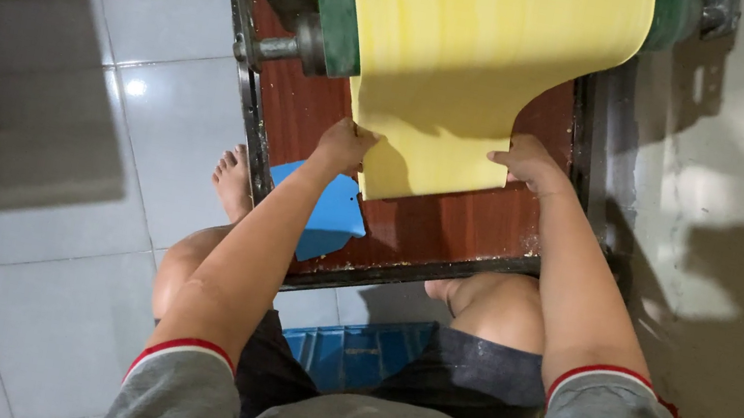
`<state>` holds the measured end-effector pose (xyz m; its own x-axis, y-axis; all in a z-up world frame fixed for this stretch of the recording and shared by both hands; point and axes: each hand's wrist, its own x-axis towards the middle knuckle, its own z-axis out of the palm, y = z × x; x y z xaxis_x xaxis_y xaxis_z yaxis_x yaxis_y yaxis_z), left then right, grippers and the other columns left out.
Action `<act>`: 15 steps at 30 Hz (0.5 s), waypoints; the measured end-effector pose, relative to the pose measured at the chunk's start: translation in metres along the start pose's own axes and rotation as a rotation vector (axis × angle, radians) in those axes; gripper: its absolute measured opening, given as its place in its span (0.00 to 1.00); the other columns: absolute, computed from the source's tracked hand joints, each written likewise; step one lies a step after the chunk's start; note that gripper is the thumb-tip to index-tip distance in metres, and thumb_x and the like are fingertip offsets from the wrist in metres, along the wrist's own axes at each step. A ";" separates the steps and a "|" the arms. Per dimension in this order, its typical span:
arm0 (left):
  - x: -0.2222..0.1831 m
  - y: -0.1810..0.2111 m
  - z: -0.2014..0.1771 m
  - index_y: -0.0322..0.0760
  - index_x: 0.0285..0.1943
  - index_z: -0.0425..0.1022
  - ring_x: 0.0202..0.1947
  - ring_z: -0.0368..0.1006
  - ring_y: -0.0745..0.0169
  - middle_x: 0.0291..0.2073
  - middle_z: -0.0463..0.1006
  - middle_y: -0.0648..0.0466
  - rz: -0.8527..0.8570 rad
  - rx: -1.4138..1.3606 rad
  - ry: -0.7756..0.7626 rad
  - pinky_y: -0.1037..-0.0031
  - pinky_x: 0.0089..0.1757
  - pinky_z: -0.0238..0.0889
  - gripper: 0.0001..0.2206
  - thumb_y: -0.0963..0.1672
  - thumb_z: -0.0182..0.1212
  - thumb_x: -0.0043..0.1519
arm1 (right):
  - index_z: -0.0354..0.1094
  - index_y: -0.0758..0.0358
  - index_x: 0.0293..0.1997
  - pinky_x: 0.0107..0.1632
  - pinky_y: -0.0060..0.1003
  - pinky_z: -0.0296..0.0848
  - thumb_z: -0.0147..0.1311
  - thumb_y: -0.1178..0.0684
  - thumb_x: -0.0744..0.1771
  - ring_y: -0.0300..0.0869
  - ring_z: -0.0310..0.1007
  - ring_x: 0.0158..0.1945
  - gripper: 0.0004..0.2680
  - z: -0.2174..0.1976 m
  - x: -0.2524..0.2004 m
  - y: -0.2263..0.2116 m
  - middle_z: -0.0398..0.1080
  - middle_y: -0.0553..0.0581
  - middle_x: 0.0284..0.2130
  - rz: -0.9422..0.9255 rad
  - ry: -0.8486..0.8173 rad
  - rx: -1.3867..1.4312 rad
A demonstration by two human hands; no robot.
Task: Rolling dough into thin sheets using a machine and then folding the sheets by hand into stacks.
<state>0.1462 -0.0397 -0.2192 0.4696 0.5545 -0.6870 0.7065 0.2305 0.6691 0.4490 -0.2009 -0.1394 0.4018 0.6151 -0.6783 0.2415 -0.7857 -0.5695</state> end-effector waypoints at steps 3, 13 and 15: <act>-0.012 0.000 0.001 0.26 0.63 0.60 0.24 0.80 0.39 0.39 0.78 0.34 -0.105 -0.170 0.027 0.56 0.22 0.78 0.30 0.47 0.66 0.57 | 0.65 0.87 0.56 0.37 0.53 0.80 0.61 0.56 0.64 0.64 0.73 0.48 0.20 0.007 0.000 -0.001 0.69 0.80 0.44 0.066 -0.019 -0.068; -0.019 -0.002 0.013 0.28 0.73 0.57 0.38 0.80 0.32 0.53 0.75 0.31 -0.120 -0.087 -0.024 0.51 0.30 0.80 0.36 0.44 0.71 0.57 | 0.73 0.73 0.54 0.54 0.53 0.73 0.63 0.45 0.61 0.63 0.73 0.55 0.22 0.020 0.060 0.057 0.75 0.73 0.46 -0.068 0.038 -0.504; -0.015 -0.009 0.016 0.28 0.75 0.53 0.38 0.80 0.33 0.56 0.73 0.30 -0.114 -0.044 -0.027 0.53 0.30 0.81 0.40 0.44 0.72 0.56 | 0.71 0.75 0.57 0.58 0.54 0.71 0.62 0.45 0.62 0.65 0.71 0.58 0.23 0.020 0.042 0.040 0.74 0.75 0.50 -0.072 0.012 -0.484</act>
<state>0.1409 -0.0631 -0.2191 0.4021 0.5011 -0.7663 0.7326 0.3260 0.5975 0.4576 -0.2055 -0.2005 0.3787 0.6708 -0.6377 0.6512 -0.6827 -0.3314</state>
